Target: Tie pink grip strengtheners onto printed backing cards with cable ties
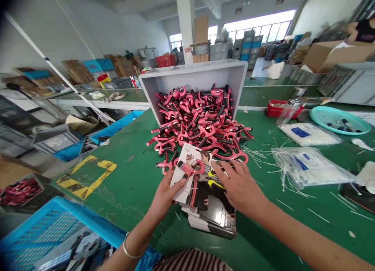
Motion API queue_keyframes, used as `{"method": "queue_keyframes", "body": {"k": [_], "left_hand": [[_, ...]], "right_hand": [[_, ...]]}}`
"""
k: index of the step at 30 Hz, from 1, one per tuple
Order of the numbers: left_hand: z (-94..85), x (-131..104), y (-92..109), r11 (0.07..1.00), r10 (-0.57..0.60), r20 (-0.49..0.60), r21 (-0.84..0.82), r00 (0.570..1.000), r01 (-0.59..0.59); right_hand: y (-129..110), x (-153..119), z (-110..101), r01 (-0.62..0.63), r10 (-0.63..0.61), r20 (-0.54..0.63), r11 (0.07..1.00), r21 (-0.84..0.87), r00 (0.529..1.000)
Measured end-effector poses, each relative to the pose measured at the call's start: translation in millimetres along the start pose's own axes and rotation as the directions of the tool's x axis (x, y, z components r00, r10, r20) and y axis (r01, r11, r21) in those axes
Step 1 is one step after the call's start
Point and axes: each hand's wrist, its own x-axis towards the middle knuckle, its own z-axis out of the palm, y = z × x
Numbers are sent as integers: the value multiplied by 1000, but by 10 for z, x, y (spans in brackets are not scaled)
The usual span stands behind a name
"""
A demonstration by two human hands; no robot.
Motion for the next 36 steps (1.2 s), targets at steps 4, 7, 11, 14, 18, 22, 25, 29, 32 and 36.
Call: {"method": "queue_keyframes", "body": {"k": [4,7,11,14,18,22,25,29,32,36], "left_hand": [[12,3,17,1000,-3,-14,-30,1000,3],[-2,7,16,999,-20,-29,-38,999,19],[-27,21,0,999,-29,-6,-14,1000,29],[-27,35,-3,1000,-22,9,-5,1000,22],[-22,47,-12,999,-36,14,-14,999,36],[-35,47,-35,999,-51,24,-3,998,51],[-50,50,-34,998,-69,36,-1,997,69],[-55,59,-19,997,-82,38,-1,996,82],[-47,62,-14,997,-82,33,-3,996,82],[-45,57,8,995,-99,32,4,995,99]], "right_hand": [[-5,32,63,25,-25,-14,999,20,1000],[-25,18,125,4,-3,-31,998,59,1000],[-53,9,166,-42,44,-36,997,72,998],[-59,40,162,-29,31,-27,997,71,999],[-51,84,174,39,-41,23,996,84,999],[-28,80,214,71,-76,43,992,107,996],[-1,64,223,51,-52,8,993,102,999],[21,55,219,18,-17,-16,997,77,1000],[12,55,238,8,-6,-29,998,70,1000],[-32,70,256,-1,5,-42,996,84,999]]}}
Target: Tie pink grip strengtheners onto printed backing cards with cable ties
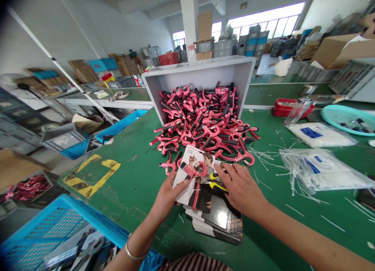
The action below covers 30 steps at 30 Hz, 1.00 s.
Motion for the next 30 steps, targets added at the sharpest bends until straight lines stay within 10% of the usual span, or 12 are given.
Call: {"method": "queue_keyframes", "body": {"k": [12,17,23,30], "left_hand": [[20,-4,-95,994,-55,6,-100,998,55],[56,110,-54,976,-69,-175,-217,982,30],[100,58,63,913,124,-346,-326,930,-244],[220,-181,129,926,167,-400,-249,901,-283]], "right_hand": [[-5,52,1,14,-40,163,987,163,986],[-527,-85,-311,177,-420,297,783,596,857],[-906,-224,-222,-349,145,329,580,736,933],[-1051,-134,-47,-306,276,152,690,656,949]]}}
